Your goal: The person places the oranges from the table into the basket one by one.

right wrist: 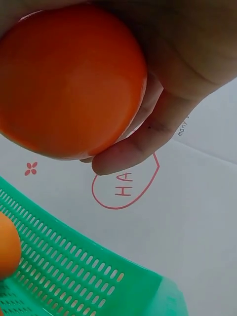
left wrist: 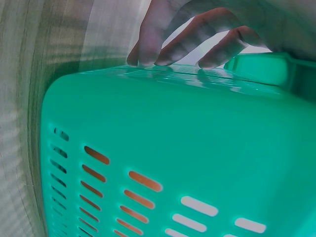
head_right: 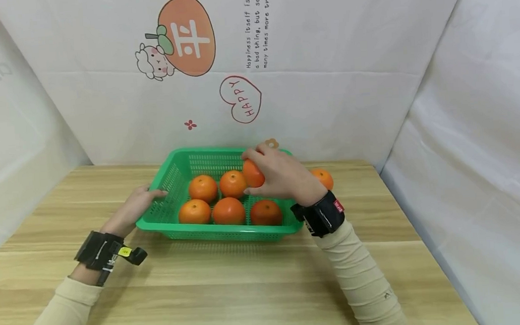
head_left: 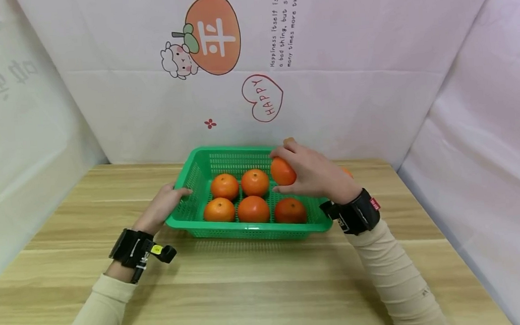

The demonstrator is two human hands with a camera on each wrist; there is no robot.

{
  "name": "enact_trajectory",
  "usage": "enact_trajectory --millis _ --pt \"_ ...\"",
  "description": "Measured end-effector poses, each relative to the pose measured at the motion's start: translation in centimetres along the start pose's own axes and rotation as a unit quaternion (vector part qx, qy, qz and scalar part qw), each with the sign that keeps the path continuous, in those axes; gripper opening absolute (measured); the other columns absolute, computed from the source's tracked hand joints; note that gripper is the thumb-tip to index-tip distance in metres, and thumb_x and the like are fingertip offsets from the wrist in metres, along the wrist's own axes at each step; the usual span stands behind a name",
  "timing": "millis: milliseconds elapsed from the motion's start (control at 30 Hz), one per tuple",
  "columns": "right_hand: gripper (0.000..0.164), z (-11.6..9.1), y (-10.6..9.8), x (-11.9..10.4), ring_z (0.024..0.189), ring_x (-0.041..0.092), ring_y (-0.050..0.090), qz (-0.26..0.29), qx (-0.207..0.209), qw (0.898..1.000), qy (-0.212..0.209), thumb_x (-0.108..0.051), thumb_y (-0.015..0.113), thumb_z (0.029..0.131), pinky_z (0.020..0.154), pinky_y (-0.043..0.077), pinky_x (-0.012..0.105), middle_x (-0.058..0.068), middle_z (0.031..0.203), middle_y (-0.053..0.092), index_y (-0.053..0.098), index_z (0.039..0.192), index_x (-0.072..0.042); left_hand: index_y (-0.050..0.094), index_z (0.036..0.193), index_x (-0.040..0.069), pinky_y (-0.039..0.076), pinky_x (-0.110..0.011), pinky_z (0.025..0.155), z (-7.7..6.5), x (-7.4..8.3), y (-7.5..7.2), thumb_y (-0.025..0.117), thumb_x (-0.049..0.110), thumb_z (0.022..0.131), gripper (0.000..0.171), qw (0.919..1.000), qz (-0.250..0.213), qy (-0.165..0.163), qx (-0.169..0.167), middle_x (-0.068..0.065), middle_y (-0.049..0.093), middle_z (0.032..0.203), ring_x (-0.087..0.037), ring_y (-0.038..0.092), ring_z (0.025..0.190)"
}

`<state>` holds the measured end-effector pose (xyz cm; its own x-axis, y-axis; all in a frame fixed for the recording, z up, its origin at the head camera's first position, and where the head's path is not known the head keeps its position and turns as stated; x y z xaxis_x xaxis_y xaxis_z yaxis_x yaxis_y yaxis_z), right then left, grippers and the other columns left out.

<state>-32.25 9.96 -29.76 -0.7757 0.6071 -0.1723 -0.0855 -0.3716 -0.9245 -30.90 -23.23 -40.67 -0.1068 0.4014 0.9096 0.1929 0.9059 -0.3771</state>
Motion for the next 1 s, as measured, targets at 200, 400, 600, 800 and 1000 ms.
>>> enact_trajectory --millis 200,400,600,800,1000 --pt "0.066 0.1 0.0 0.7 0.098 0.025 0.066 0.002 -0.014 1.0 0.014 -0.034 0.089 0.083 0.081 0.062 0.041 0.011 0.128 0.054 0.059 0.135 -0.009 0.026 0.164 -0.002 0.057 -0.046 0.104 0.0 0.0 0.1 0.042 0.031 0.11 0.065 1.0 -0.005 0.0 -0.001 -0.029 0.046 0.158 -0.039 0.057 0.135" --pt "0.069 1.7 0.0 1.2 0.095 0.026 0.065 -0.018 -0.054 0.998 0.029 -0.036 0.089 0.082 0.08 0.06 0.04 0.014 0.126 0.058 0.059 0.138 -0.011 0.021 0.166 -0.001 0.054 -0.053 0.108 -0.1 0.1 -0.4 0.041 0.03 0.11 0.068 1.0 0.002 0.002 0.003 -0.029 0.042 0.16 -0.043 0.054 0.139" --pt "0.07 3.7 0.3 1.1 0.092 0.024 0.06 -0.063 -0.108 0.991 0.039 -0.037 0.089 0.082 0.081 0.055 0.039 0.011 0.118 0.061 0.059 0.14 -0.011 0.022 0.165 -0.002 0.056 -0.049 0.106 -0.1 0.1 -0.5 0.041 0.03 0.11 0.066 1.0 -0.003 0.003 -0.002 -0.029 0.044 0.159 -0.04 0.056 0.136" --pt "0.069 5.6 0.5 0.2 0.089 0.025 0.06 -0.085 -0.148 0.985 0.026 -0.034 0.087 0.082 0.079 0.053 0.039 0.011 0.115 0.06 0.058 0.14 -0.012 0.024 0.164 -0.003 0.057 -0.046 0.104 0.0 -0.2 -0.7 0.042 0.03 0.109 0.066 1.0 -0.003 0.0 0.003 -0.029 0.045 0.158 -0.039 0.058 0.134" --pt "0.066 6.5 1.2 0.0 0.09 0.025 0.06 -0.112 -0.198 0.973 0.031 -0.037 0.087 0.081 0.081 0.053 0.039 0.01 0.113 0.062 0.059 0.135 -0.011 0.018 0.167 0.0 0.05 -0.054 0.112 0.2 -0.5 -0.5 0.041 0.031 0.11 0.068 1.0 -0.007 0.0 -0.005 -0.028 0.037 0.165 -0.043 0.05 0.143"
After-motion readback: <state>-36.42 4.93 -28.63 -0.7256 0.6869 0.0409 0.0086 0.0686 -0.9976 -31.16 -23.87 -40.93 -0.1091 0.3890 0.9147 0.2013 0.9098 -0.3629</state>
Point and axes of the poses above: each hand's wrist, its own z-axis towards the middle knuckle, its own y-axis out of the palm, x = y × z, the point moved 5 cm from there along z, towards the middle knuckle
